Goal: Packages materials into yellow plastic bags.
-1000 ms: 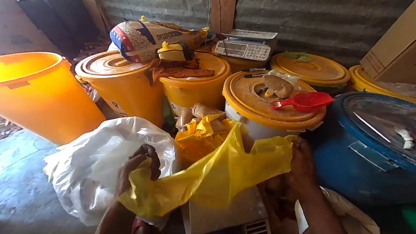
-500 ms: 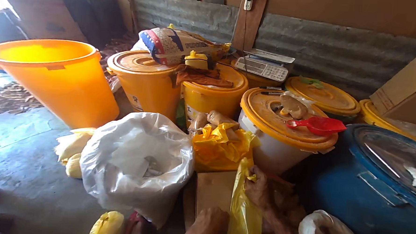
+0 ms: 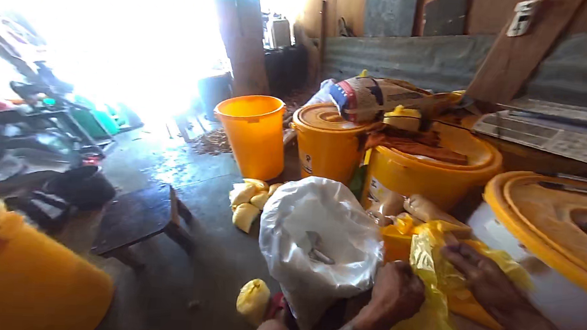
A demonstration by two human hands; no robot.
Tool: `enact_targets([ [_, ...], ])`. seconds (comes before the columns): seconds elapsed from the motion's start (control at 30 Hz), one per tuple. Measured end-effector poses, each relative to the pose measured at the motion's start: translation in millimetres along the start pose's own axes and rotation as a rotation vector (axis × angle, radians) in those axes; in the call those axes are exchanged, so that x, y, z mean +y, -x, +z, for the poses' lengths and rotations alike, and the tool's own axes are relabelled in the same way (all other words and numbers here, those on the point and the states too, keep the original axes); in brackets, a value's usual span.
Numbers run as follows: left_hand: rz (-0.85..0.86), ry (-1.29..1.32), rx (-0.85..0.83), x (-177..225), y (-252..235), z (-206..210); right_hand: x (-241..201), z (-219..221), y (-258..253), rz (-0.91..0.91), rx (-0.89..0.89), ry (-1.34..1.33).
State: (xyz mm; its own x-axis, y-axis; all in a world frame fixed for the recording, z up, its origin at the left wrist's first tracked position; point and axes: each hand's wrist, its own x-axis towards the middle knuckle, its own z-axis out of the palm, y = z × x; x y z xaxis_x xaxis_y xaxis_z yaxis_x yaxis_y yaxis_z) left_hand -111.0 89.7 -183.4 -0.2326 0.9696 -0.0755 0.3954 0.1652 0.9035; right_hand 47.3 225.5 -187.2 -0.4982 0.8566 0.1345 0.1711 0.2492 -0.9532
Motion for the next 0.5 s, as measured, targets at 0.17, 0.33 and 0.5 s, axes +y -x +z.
enact_targets([
  [0.17, -0.087, 0.099, 0.113, 1.9, -7.1, 1.0, 60.9, -34.3, -76.5, 0.214, 0.169, 0.481],
  [0.33, -0.118, 0.24, 0.149, -19.7, -33.1, 17.4, 93.8, -32.3, -107.1, 0.288, 0.241, 0.847],
  [0.5, -0.174, 0.242, 0.233, -21.0, -63.5, 31.1, 108.6, -43.2, -120.9, 0.237, 0.081, 0.632],
])
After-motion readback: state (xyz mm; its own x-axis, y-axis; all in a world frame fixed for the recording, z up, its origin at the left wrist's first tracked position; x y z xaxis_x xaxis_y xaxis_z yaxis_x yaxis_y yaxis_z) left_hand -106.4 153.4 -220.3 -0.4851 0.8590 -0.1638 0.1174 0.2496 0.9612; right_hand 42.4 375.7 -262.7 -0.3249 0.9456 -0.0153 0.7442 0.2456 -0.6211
